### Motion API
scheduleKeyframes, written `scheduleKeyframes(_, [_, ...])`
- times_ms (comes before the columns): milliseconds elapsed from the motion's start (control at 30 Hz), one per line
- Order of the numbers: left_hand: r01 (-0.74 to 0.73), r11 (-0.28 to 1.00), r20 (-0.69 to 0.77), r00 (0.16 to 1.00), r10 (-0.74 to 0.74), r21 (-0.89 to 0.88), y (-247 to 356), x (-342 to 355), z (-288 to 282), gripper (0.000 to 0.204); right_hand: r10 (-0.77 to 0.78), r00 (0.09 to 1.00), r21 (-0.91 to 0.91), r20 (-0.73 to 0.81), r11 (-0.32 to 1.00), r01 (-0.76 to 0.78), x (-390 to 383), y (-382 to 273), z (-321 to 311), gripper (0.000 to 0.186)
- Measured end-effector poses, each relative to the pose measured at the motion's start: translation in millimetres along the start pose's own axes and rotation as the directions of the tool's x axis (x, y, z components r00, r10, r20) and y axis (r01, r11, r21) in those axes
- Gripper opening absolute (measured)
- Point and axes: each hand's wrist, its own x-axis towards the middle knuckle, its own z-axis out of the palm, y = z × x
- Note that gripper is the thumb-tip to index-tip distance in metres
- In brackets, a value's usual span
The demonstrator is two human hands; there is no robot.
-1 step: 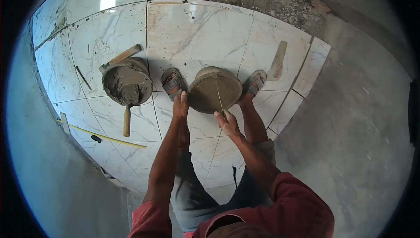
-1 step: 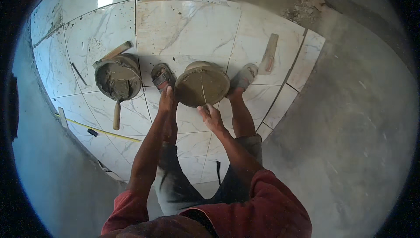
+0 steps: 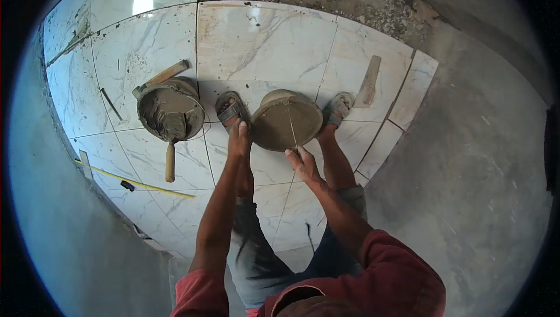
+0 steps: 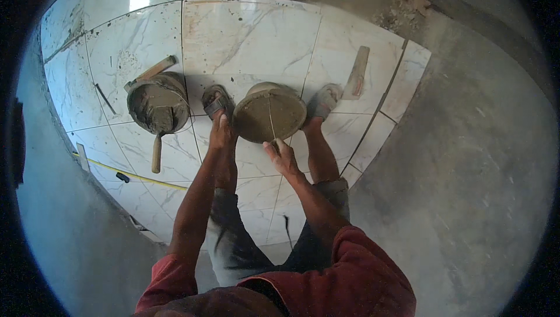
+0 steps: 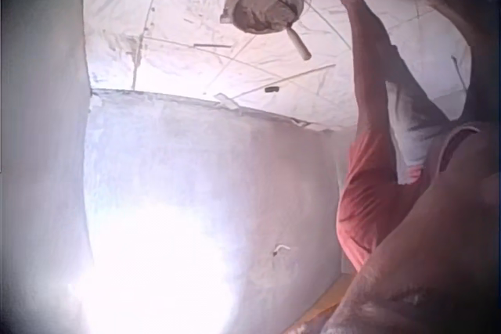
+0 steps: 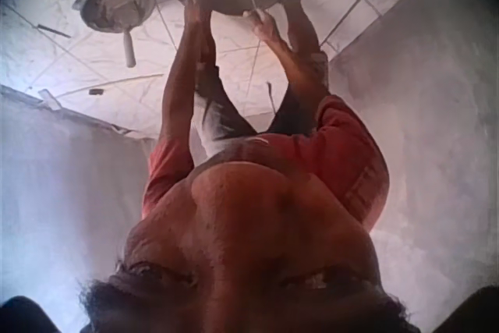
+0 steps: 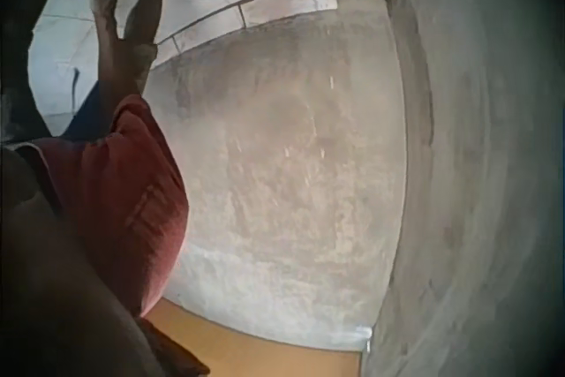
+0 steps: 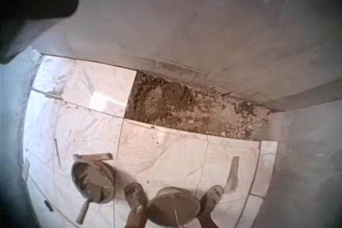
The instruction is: The person clears debris from a floor space using an axe and a trowel, then applies mortar and positions a white tile into the opening.
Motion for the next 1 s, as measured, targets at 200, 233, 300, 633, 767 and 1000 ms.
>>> scheduleKeyframes(200, [-0.239, 0.913, 0.201, 0.963, 0.18, 0.329, 76.1, 29.4, -52.7, 0.055, -0.097, 0.993, -0.187, 0.067, 0.976, 0.108, -28.7, -49.1, -6.9, 0.041])
scheduleKeyframes(233, [-0.114, 0.964, 0.236, 0.97, 0.056, 0.241, 83.6, 28.8, -54.8, 0.054, -0.073, 0.989, -0.196, 0.131, 0.976, 0.098, -43.6, -58.3, -13.9, 0.039])
scheduleKeyframes(300, [0.057, 0.998, 0.355, 0.933, -0.057, 0.01, 106.8, 55.2, -50.6, 0.054, -0.045, 0.965, -0.224, 0.259, 0.969, 0.106, -71.6, -85.9, -36.9, 0.034])
scheduleKeyframes(633, [0.797, 0.284, 0.846, 0.507, 0.164, -0.533, 197.8, 27.4, 45.3, 0.063, -0.156, 0.668, -0.165, 0.728, 0.905, 0.392, -137.1, -304.4, -175.4, 0.028])
scheduleKeyframes(767, [0.686, 0.152, 0.7, 0.672, 0.24, -0.711, 231.3, 71.7, 49.8, 0.069, -0.316, 0.816, -0.182, 0.485, 0.876, 0.447, -67.0, -330.2, -188.9, 0.044])
scheduleKeyframes(1000, [0.045, 0.649, 0.265, 0.932, 0.246, -0.76, 292.1, 201.0, 22.9, 0.078, -0.708, 0.614, 0.071, 0.349, 0.673, 0.736, 181.6, -339.6, -227.7, 0.034])
